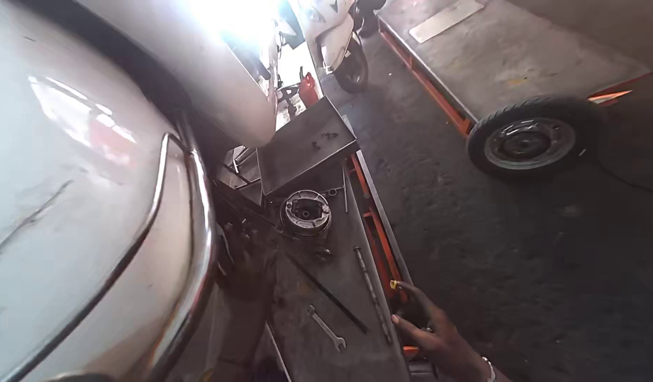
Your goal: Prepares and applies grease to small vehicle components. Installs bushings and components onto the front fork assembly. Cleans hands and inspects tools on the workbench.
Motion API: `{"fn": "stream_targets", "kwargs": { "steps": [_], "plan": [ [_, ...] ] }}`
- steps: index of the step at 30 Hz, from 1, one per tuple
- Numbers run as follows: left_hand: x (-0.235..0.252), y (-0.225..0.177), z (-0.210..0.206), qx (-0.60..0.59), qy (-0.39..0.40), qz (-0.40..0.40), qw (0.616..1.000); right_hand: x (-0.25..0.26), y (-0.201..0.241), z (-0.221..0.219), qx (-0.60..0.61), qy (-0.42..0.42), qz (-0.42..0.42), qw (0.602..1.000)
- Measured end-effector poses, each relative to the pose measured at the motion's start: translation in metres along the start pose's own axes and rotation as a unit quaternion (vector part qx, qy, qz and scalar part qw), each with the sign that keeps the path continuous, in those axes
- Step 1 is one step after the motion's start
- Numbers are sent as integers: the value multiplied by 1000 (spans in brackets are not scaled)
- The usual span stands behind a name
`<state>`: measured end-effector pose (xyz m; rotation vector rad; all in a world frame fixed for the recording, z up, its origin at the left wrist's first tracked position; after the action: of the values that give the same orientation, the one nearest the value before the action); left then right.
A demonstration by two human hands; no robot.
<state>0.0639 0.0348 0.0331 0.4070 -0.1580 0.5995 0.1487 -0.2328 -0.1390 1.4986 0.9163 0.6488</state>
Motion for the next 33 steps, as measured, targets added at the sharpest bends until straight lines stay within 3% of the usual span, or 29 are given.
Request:
{"fn": "stream_targets", "kwargs": {
  "steps": [4,17,22,33],
  "plan": [
    [23,12,-5,55,52,8,997,14,-3,6,0,26,-13,1000],
    [10,-16,5,104,40,-20,994,38,-14,26,21,53,-5,998],
    [22,-2,-17,131,132,-45,981,39,-20,34,21,39,-14,999],
    [-3,-4,2,218,81,-218,948,38,-17,39,24,21,-4,999]
  ]
}}
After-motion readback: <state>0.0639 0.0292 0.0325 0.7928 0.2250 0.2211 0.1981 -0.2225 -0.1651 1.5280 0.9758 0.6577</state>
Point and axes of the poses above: each hand's wrist, its own x-axis towards the middle knuckle, its own z-axis out of the back of the hand, y = z × x, the point moved 8 cm from there along x, towards the middle knuckle, and after that the axes turned 10 degrees about y, right-handed, at the moved point
